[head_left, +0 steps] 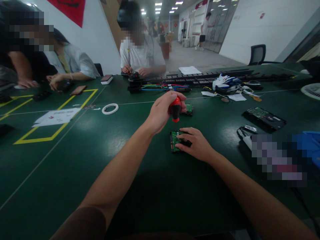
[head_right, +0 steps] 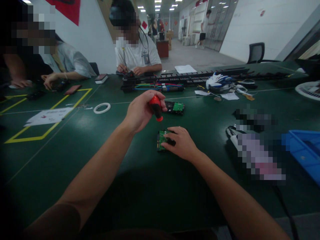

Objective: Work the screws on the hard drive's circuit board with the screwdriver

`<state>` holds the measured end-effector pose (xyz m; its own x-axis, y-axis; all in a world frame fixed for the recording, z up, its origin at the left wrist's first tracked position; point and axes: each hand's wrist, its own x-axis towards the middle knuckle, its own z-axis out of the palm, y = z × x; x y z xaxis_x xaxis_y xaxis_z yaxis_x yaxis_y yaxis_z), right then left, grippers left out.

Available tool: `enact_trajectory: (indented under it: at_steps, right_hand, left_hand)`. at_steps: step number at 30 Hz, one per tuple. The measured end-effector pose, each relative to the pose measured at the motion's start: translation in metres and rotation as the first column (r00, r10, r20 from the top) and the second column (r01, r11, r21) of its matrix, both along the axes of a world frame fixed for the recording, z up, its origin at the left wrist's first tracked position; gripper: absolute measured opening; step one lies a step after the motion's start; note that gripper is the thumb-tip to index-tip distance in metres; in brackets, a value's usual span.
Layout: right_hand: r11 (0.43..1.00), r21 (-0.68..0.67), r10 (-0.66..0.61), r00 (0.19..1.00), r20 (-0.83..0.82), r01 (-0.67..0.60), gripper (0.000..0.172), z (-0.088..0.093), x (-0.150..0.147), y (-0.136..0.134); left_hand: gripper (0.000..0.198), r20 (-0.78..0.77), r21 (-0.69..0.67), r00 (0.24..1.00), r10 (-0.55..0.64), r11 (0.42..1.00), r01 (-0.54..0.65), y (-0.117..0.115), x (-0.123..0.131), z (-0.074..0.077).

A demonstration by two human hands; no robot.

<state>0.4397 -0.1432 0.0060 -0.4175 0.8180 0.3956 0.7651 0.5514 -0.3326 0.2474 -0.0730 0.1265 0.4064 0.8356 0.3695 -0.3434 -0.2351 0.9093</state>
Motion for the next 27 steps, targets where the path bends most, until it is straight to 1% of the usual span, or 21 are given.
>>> enact_trajectory:
  at_steps: [3, 6, 9, 12, 16, 22, 25, 27]
  right_hand:
    - [1.0, -0.013, 0.002, 1.0, 0.01, -0.002, 0.035, 0.0009, -0.0001, -0.0004]
    - [1.0, -0.023, -0.004, 1.0, 0.015, 0.004, 0.035, 0.0023, -0.0004, -0.0008]
    - [1.0, -0.018, -0.001, 1.0, 0.009, 0.001, 0.034, 0.0029, -0.0006, -0.0008]
    - [1.0, -0.015, 0.005, 1.0, 0.007, -0.005, 0.034, 0.0026, -0.0008, -0.0006]
    - [1.0, -0.017, 0.0, 1.0, 0.006, 0.0, 0.034, 0.0013, -0.0008, -0.0005]
    - [1.0, -0.011, -0.002, 1.0, -0.001, 0.002, 0.034, 0.0004, -0.0005, -0.0005]
    - [1.0, -0.009, -0.002, 1.0, -0.004, 0.002, 0.034, 0.0006, -0.0005, -0.0003]
    - [1.0, -0.012, 0.0, 1.0, -0.003, 0.0, 0.034, 0.0008, -0.0004, -0.0002]
  left_hand:
    - [0.036, 0.016, -0.027, 0.999, 0.033, 0.999, -0.032, 0.0013, 0.0031, -0.0008]
    - [0.041, -0.004, -0.022, 0.998, 0.065, 0.998, -0.065, 0.0016, 0.0048, -0.0022]
    - [0.039, -0.031, -0.004, 0.996, 0.081, 0.997, -0.082, 0.0009, 0.0048, -0.0039]
    - [0.035, -0.01, 0.0, 0.998, 0.06, 0.998, -0.06, 0.0006, 0.0045, -0.0052]
    - [0.033, 0.006, 0.012, 0.996, 0.086, 0.996, -0.086, 0.0024, 0.0048, -0.0062]
    - [0.03, -0.013, 0.105, 0.994, 0.106, 0.989, -0.104, 0.008, 0.0013, -0.0087]
    - [0.03, -0.028, 0.166, 0.992, 0.119, 0.98, -0.113, 0.0084, -0.0008, -0.0079]
    - [0.029, -0.049, 0.184, 0.99, 0.131, 0.976, -0.12, 0.0078, -0.0012, -0.0068]
